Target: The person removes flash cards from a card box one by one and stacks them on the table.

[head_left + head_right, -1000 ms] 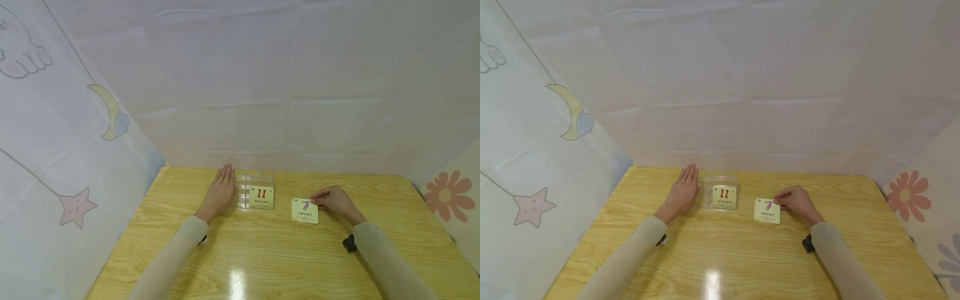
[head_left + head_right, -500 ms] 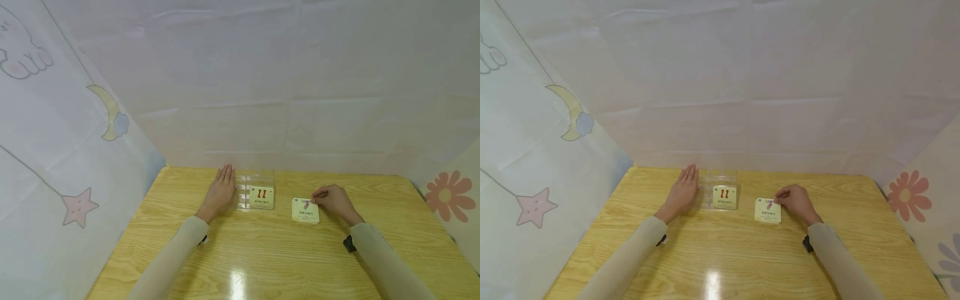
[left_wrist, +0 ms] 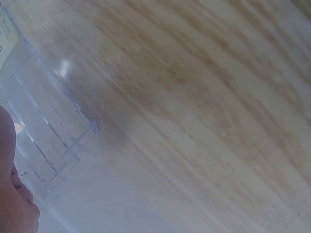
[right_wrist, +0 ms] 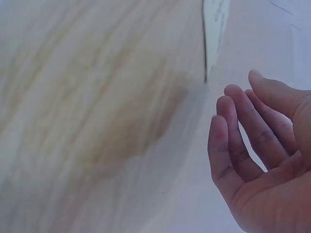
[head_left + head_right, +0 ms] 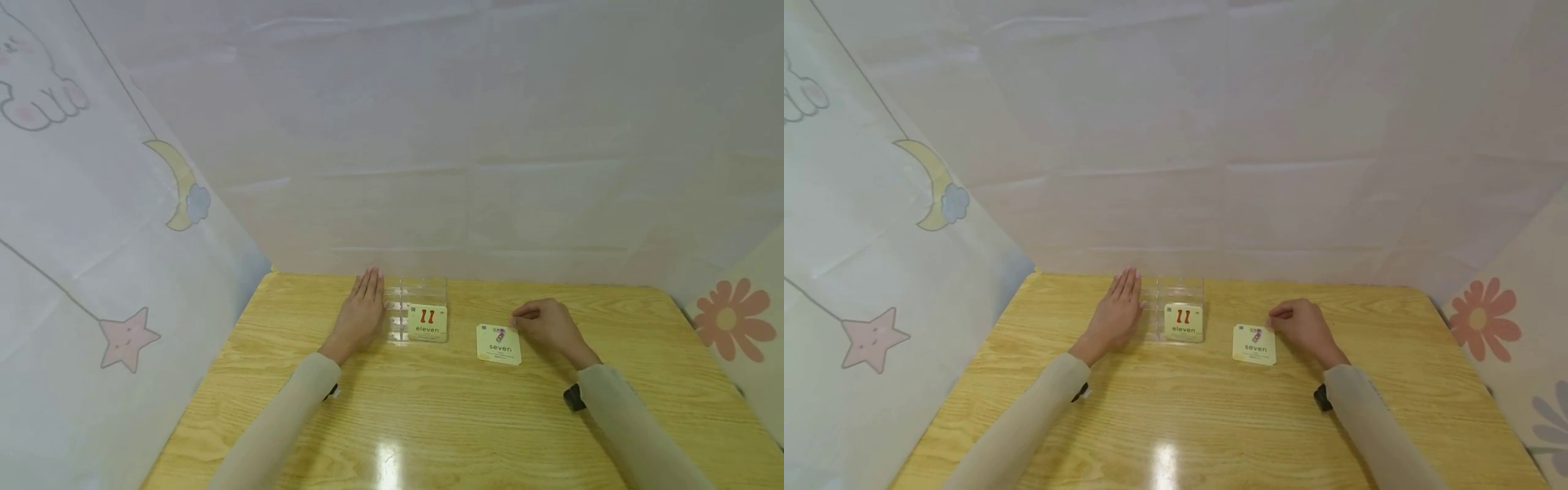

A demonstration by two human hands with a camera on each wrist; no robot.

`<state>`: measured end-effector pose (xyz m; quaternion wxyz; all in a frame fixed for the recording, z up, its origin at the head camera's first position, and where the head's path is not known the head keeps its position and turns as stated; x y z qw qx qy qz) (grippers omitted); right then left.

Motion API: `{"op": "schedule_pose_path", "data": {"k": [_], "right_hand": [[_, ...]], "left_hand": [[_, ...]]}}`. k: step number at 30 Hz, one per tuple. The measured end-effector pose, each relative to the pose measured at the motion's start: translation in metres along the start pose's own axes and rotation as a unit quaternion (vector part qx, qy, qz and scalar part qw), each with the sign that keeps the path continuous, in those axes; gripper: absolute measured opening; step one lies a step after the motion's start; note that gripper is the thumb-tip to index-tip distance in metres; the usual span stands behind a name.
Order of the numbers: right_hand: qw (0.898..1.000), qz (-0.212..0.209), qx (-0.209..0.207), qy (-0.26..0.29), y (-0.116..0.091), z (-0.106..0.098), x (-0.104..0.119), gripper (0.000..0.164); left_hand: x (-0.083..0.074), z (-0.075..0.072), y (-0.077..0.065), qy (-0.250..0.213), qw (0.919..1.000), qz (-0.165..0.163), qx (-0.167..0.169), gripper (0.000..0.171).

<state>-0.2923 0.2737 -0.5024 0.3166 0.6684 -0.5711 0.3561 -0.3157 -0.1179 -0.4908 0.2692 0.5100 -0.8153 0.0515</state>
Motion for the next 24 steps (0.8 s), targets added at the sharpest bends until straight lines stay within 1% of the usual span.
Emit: {"op": "schedule_pose_path", "data": {"k": [5, 13, 16, 20, 24], "right_hand": [[1.0, -0.007, 0.005, -0.001, 0.0, -0.001, 0.009, 0.028], [0.999, -0.03, 0.006, -0.008, -0.004, 0.0, 0.022, 0.034], [0.999, -0.041, 0.004, -0.009, -0.005, 0.001, 0.028, 0.038], [0.999, -0.05, 0.002, -0.011, -0.008, 0.002, 0.038, 0.049], [0.999, -0.054, 0.006, -0.003, -0.01, 0.004, 0.048, 0.06]], "left_hand": [[0.001, -0.002, 0.0, 0.007, 1.0, -0.002, -0.004, 0.066], [-0.001, 0.005, -0.001, -0.004, 1.0, 0.001, 0.0, 0.066], [-0.001, 0.004, -0.001, -0.007, 1.0, -0.002, 0.0, 0.066], [-0.001, 0.001, 0.0, -0.009, 0.9999, -0.004, -0.01, 0.065], [-0.001, -0.001, 0.0, 0.0, 1.0, -0.005, -0.004, 0.066]]}}
Point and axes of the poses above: each hand's wrist, its own y-axis towards the middle knuckle, its own z-axis out of the palm, x = y × z, the point moved 4 cm from there along y, towards the middle knuckle, and after that the axes turned 15 degrees about y, right-handed, at the moved point
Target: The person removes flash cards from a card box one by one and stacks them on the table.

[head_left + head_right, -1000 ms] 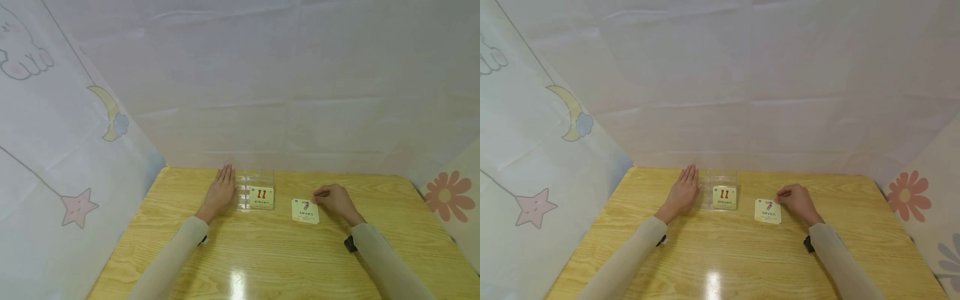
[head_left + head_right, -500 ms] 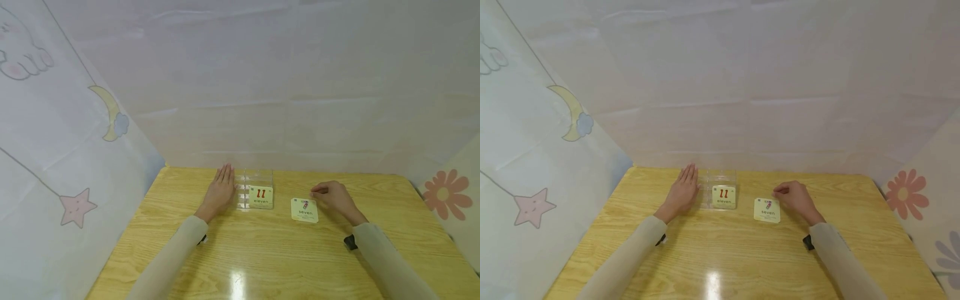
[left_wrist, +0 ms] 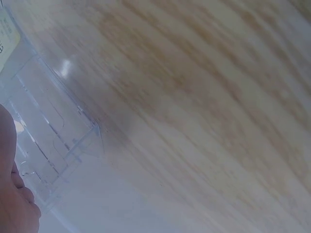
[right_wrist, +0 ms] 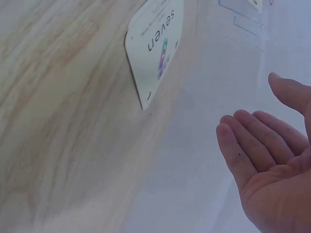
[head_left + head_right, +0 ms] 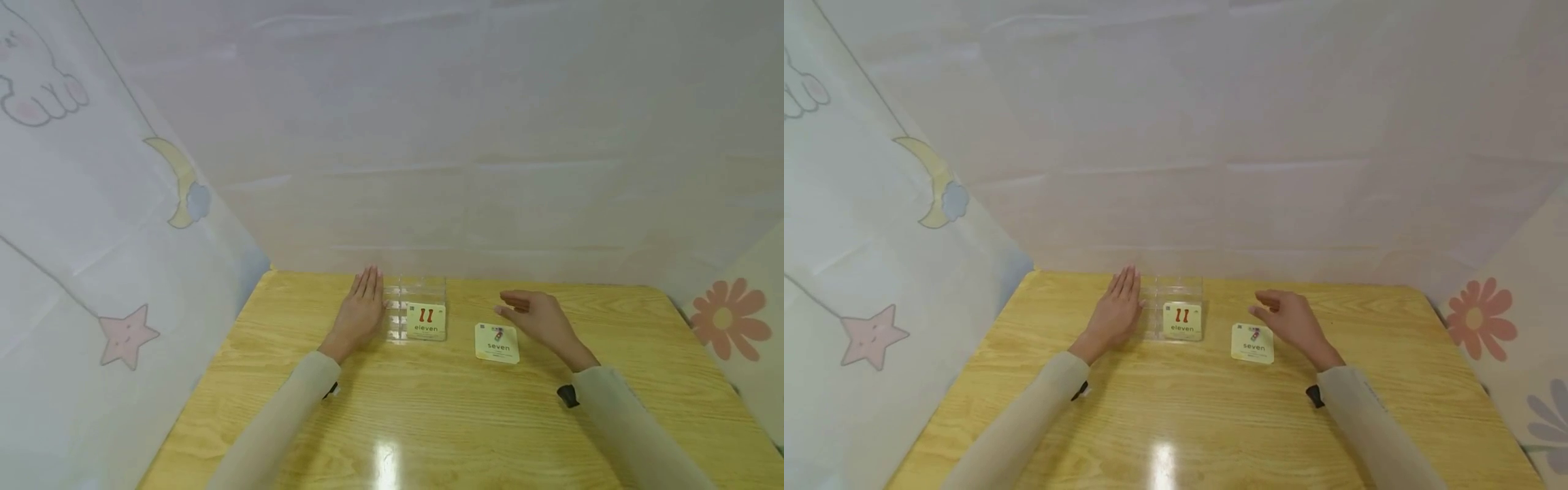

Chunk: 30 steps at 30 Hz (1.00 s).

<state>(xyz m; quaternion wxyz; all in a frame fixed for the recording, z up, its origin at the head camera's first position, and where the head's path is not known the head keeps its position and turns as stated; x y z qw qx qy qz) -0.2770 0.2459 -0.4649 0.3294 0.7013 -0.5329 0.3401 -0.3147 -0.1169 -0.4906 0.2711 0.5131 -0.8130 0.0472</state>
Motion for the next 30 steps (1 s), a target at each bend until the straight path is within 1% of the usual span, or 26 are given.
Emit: {"op": "schedule_pose_path", "data": {"k": [3, 6, 11, 14, 17, 22, 26, 30], "right_hand": [[1.0, -0.008, 0.006, 0.005, -0.002, 0.002, 0.007, 0.063], [1.0, -0.019, 0.008, -0.001, -0.002, 0.004, 0.014, 0.065], [1.0, -0.026, 0.012, -0.004, -0.001, 0.008, 0.024, 0.067], [0.999, -0.037, 0.012, -0.012, 0.0, 0.013, 0.031, 0.068], [0.999, -0.038, 0.016, -0.013, 0.001, 0.018, 0.037, 0.069], [0.999, -0.03, 0.029, -0.007, 0.002, 0.026, 0.041, 0.073], [0.999, -0.042, 0.028, -0.016, 0.002, 0.03, 0.043, 0.072], [0.998, -0.054, 0.038, -0.016, 0.002, 0.034, 0.046, 0.072]], "left_hand": [[0.0, 0.0, -0.001, 0.0, 1.0, 0.0, 0.009, 0.066], [0.0, 0.001, -0.001, -0.011, 0.9998, 0.001, 0.015, 0.067], [-0.001, 0.002, 0.0, -0.023, 0.9996, 0.002, 0.015, 0.068], [-0.001, 0.003, 0.0, -0.015, 0.9998, 0.0, 0.011, 0.068], [-0.001, 0.005, 0.0, -0.01, 0.9998, -0.005, 0.014, 0.069], [-0.002, 0.006, -0.001, -0.016, 0.9996, -0.012, 0.02, 0.071], [-0.003, 0.005, -0.001, -0.02, 0.9996, -0.007, 0.018, 0.071], [-0.003, 0.005, -0.001, -0.021, 0.9996, -0.005, 0.018, 0.071]]}}
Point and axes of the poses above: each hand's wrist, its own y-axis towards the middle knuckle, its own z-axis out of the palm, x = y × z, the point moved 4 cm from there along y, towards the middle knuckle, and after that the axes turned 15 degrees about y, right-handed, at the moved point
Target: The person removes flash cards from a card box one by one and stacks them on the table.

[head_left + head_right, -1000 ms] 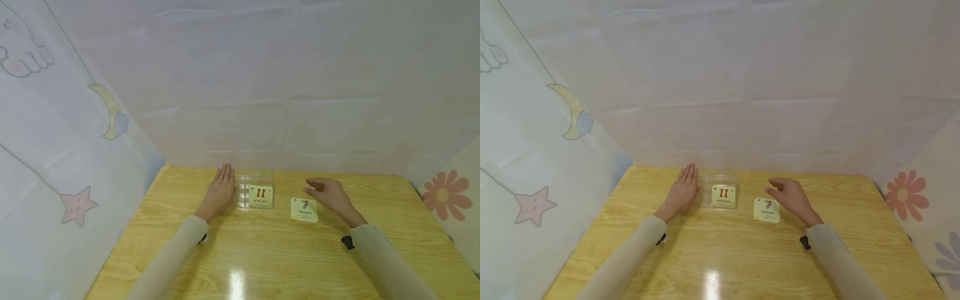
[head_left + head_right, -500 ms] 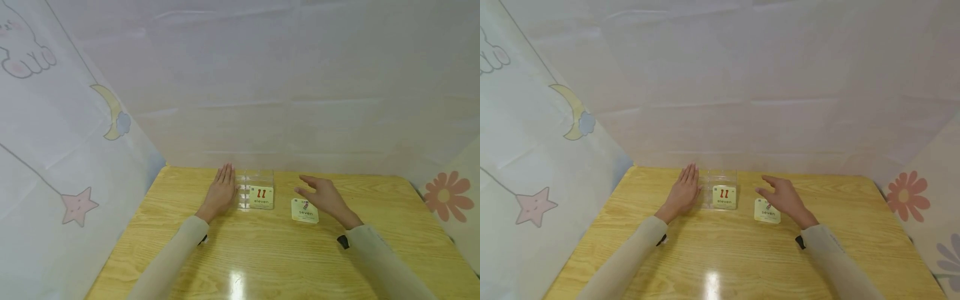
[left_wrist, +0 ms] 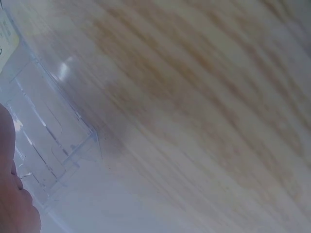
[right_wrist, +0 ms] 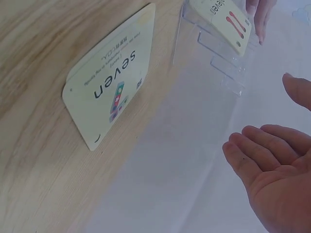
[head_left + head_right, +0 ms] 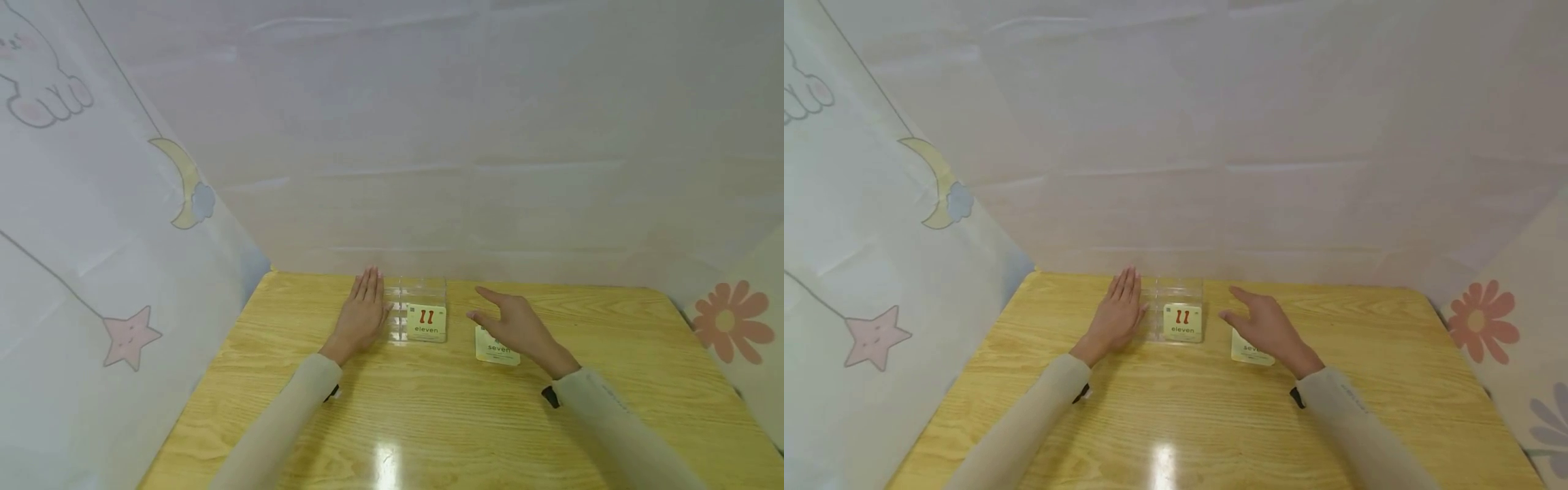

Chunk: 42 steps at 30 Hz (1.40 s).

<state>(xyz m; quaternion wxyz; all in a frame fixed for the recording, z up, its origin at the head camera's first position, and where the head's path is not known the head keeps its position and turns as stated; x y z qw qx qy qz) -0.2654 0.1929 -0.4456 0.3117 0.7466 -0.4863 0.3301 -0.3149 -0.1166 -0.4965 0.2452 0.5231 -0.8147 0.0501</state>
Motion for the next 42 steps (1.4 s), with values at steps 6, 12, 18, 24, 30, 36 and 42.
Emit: {"op": "schedule_pose_path", "data": {"k": [6, 12, 18, 24, 30, 36, 42], "right_hand": [[1.0, -0.018, 0.012, -0.013, 0.004, 0.008, 0.008, 0.071], [0.995, -0.073, 0.008, -0.066, 0.005, 0.018, 0.012, 0.067], [0.986, -0.118, 0.012, -0.119, 0.006, 0.031, 0.021, 0.064], [0.977, -0.143, 0.032, -0.158, 0.008, 0.043, 0.027, 0.063], [0.964, -0.166, 0.047, -0.2, 0.011, 0.052, 0.026, 0.066], [0.944, -0.193, 0.064, -0.259, 0.013, 0.06, 0.024, 0.067], [0.936, -0.205, 0.072, -0.276, 0.012, 0.067, 0.024, 0.064]], "left_hand": [[0.001, 0.0, 0.001, -0.005, 1.0, -0.006, 0.0, 0.071], [0.0, 0.002, 0.001, -0.005, 1.0, -0.006, -0.003, 0.07], [0.001, 0.001, 0.001, -0.007, 1.0, -0.005, -0.004, 0.07], [0.003, -0.001, -0.001, 0.007, 0.9999, -0.004, -0.009, 0.069], [0.004, 0.001, -0.001, 0.007, 0.9999, -0.002, -0.014, 0.069], [0.003, 0.002, -0.001, -0.004, 0.9999, -0.004, -0.014, 0.069], [0.003, 0.002, -0.001, 0.002, 0.9999, -0.005, -0.01, 0.07]]}}
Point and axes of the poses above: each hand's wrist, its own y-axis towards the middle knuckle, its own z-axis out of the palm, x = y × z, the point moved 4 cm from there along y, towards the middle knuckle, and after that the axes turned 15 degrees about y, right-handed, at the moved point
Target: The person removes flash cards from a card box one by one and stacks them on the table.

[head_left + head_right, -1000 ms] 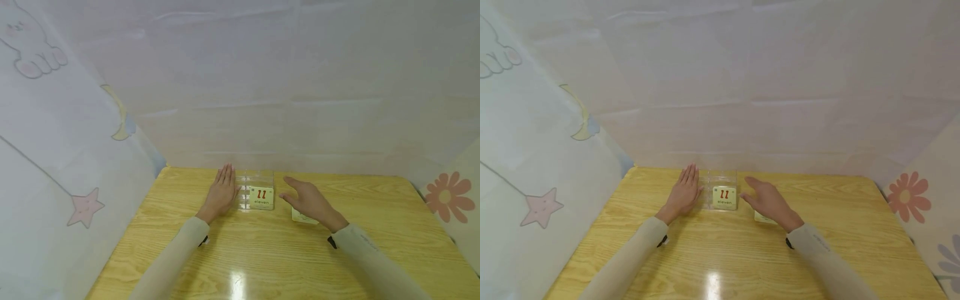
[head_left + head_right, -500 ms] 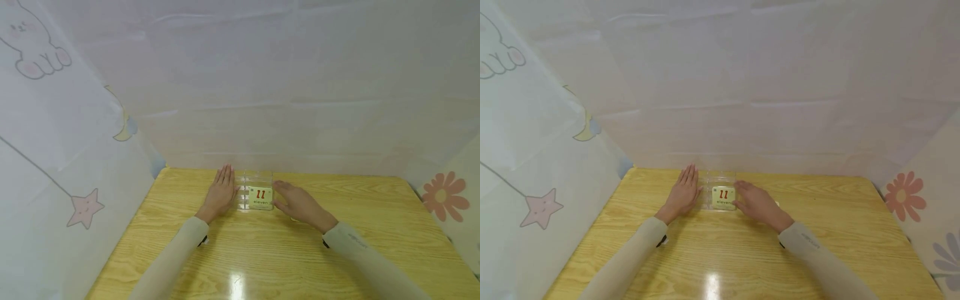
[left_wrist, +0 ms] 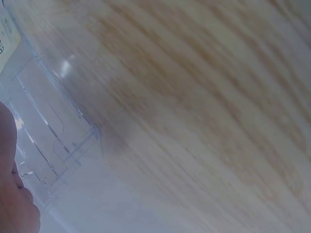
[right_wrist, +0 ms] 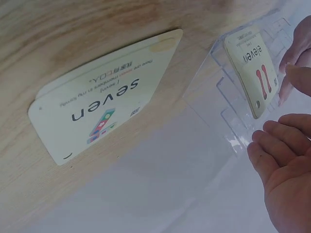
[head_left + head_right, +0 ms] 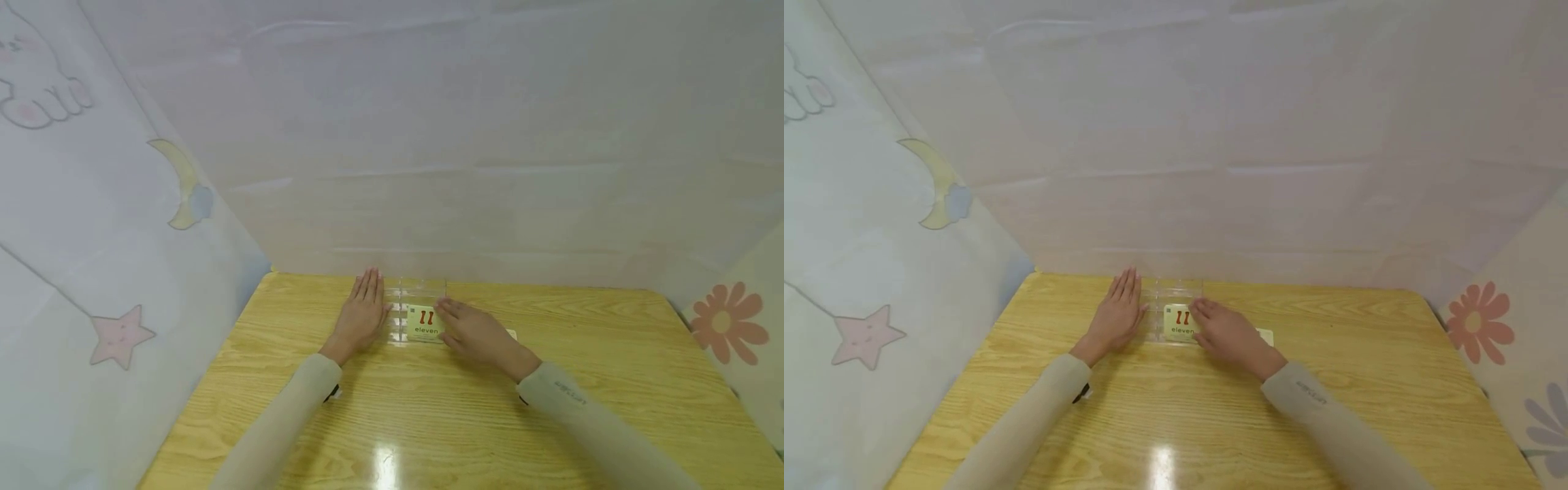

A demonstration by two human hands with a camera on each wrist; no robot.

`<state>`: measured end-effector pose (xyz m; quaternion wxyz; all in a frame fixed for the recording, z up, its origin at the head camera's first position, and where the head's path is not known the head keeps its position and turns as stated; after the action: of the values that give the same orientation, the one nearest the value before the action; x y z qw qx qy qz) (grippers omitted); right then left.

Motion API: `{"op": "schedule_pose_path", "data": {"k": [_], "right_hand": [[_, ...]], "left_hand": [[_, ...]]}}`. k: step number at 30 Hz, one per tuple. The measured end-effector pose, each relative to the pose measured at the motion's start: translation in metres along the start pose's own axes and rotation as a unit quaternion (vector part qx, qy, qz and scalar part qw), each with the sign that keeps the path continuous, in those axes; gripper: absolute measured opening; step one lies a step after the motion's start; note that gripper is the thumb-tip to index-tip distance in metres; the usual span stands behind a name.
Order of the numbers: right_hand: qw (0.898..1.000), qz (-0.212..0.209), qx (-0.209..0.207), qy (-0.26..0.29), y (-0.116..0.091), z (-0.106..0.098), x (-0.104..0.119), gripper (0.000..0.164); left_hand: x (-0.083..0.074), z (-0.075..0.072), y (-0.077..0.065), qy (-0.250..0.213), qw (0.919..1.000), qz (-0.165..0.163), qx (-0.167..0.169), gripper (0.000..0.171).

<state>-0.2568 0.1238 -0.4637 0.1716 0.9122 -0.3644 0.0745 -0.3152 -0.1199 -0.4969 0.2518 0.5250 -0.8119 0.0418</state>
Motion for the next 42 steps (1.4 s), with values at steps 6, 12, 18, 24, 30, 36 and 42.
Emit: {"op": "schedule_pose_path", "data": {"k": [6, 12, 18, 24, 30, 36, 42], "right_hand": [[0.999, -0.015, 0.008, -0.027, 0.001, 0.008, 0.004, 0.061], [0.997, -0.033, 0.016, -0.061, 0.004, 0.017, 0.004, 0.063], [0.997, -0.029, 0.028, -0.064, 0.004, 0.021, 0.006, 0.064], [0.996, -0.025, 0.037, -0.073, 0.005, 0.026, 0.003, 0.063], [0.996, -0.03, 0.028, -0.078, 0.007, 0.028, 0.001, 0.063], [0.996, -0.031, 0.02, -0.081, 0.009, 0.031, -0.002, 0.061], [0.996, -0.033, 0.012, -0.08, 0.011, 0.033, -0.004, 0.061]], "left_hand": [[-0.001, 0.001, 0.001, -0.007, 0.9999, 0.006, 0.006, 0.07], [0.0, 0.005, 0.003, -0.015, 0.9999, 0.006, 0.002, 0.07], [-0.002, 0.009, 0.002, -0.012, 0.9999, 0.005, -0.003, 0.069], [-0.003, 0.013, 0.003, -0.019, 0.9998, 0.003, 0.007, 0.07], [-0.004, 0.015, 0.005, -0.009, 0.9999, 0.004, -0.001, 0.071], [-0.003, 0.016, 0.007, -0.01, 0.9999, 0.002, -0.007, 0.069], [-0.002, 0.016, 0.009, -0.01, 0.9999, -0.001, -0.012, 0.069]]}}
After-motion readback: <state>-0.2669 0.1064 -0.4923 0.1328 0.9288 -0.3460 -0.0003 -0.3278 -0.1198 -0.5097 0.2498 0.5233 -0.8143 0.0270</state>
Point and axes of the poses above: each hand's wrist, its own y-axis towards the middle knuckle, its own z-axis out of the palm, x = y × z, the point moved 4 cm from there along y, towards the middle knuckle, and after that the axes turned 15 degrees about y, right-handed, at the moved point
